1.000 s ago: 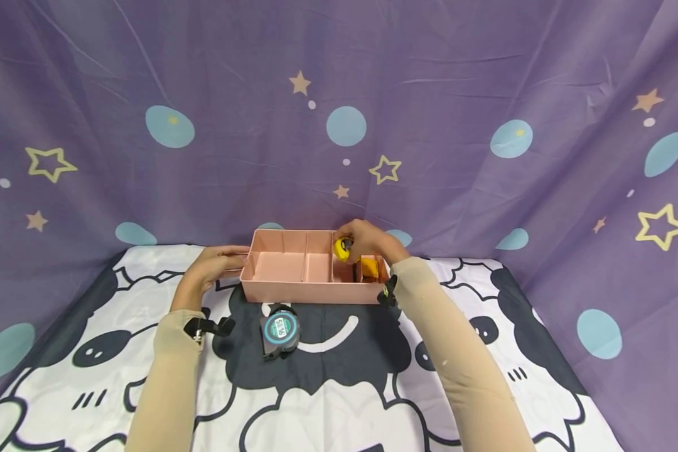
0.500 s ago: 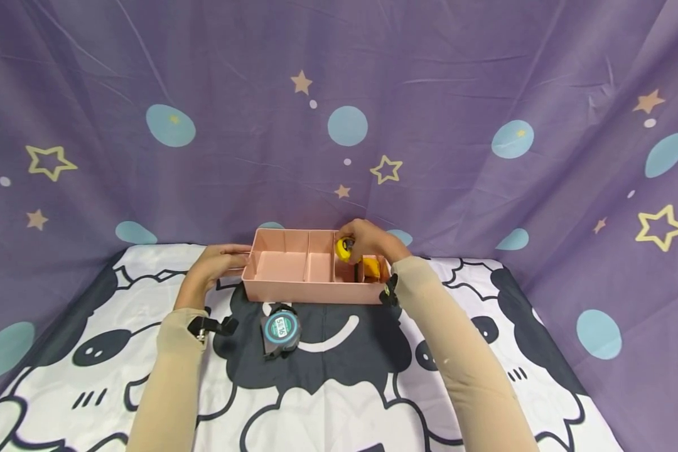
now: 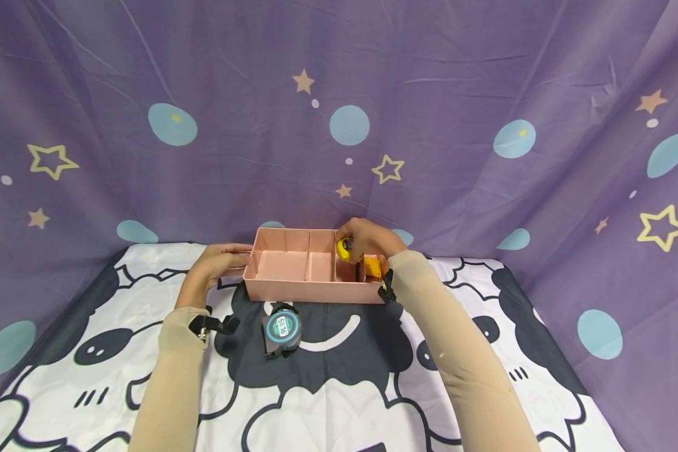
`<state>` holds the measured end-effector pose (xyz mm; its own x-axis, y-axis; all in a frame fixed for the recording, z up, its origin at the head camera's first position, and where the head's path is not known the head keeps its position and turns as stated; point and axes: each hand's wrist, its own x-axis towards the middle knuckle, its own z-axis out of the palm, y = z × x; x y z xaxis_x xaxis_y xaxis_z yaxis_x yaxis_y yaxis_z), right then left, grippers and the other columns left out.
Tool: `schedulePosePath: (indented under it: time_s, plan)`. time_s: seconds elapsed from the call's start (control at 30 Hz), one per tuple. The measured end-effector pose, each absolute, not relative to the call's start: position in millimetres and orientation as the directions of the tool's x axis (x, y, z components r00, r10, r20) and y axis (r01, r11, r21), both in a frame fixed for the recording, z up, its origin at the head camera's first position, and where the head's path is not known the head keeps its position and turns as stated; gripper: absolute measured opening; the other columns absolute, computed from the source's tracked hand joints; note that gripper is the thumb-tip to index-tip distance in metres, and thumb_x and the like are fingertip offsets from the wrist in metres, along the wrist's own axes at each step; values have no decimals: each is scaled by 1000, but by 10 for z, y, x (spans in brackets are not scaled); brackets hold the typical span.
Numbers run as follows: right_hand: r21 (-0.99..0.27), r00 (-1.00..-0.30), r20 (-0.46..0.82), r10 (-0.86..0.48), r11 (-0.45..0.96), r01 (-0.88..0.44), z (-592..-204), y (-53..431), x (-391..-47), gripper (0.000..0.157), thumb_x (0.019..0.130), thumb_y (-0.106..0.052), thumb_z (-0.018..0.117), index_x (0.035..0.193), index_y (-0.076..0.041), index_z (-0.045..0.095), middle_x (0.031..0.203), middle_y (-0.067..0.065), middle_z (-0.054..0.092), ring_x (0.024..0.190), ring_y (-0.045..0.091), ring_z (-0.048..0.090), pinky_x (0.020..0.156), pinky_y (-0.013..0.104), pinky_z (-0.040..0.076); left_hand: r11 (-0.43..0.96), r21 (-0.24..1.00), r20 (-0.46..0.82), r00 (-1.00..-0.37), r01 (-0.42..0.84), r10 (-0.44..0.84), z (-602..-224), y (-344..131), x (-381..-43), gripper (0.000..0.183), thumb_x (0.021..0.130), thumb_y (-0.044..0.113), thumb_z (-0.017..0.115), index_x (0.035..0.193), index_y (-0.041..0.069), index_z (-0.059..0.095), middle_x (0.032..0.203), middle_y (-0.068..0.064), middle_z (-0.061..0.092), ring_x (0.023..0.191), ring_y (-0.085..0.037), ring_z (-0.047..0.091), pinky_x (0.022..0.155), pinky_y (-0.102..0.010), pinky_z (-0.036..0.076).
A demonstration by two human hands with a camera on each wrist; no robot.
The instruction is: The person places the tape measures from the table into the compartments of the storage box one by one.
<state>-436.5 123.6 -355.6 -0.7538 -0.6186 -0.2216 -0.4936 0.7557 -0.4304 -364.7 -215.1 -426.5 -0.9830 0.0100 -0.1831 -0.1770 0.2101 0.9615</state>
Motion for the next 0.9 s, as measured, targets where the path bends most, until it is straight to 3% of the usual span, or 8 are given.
schedulePosePath:
  time_s: [0.17,0.3,0.6,0.9]
  plan:
    - [-405,-744,-237,-625,760,-509,-3555,1221,-4403,56,72,8,81,126,-4,69,115,10,70,94,24,57,75,27,55,202,961,-194,-981,-187,13,-4269,-2156,-3664,52,96,6,62,145,-4,52,145,-27,56,116,-22,68,105,-38,56]
    - [-395,-748,-250,-615,770,-501,-3543,1207,-4404,60,72,7,81,129,-3,68,121,11,69,97,24,57,80,28,55,189,962,-202,-979,-197,8,-4278,-2156,-3672,51,96,5,61,145,-4,53,145,-27,55,124,-28,64,106,-38,56]
    - [-417,-766,-269,-584,787,-454,-3540,1197,-4404,68,73,7,82,137,1,59,137,17,64,123,31,60,104,42,57,189,958,-217,-976,-216,-17,-4284,-2154,-3676,50,97,4,61,146,-2,53,145,-26,56,132,-34,58,100,-32,59]
    - [-397,-789,-283,-545,816,-421,-3523,1177,-4403,71,72,3,85,139,-1,60,139,14,64,127,31,59,104,43,57,178,961,-215,-977,-213,-8,-4294,-2159,-3684,50,97,4,60,146,-2,53,145,-26,56,131,-34,59,99,-31,59]
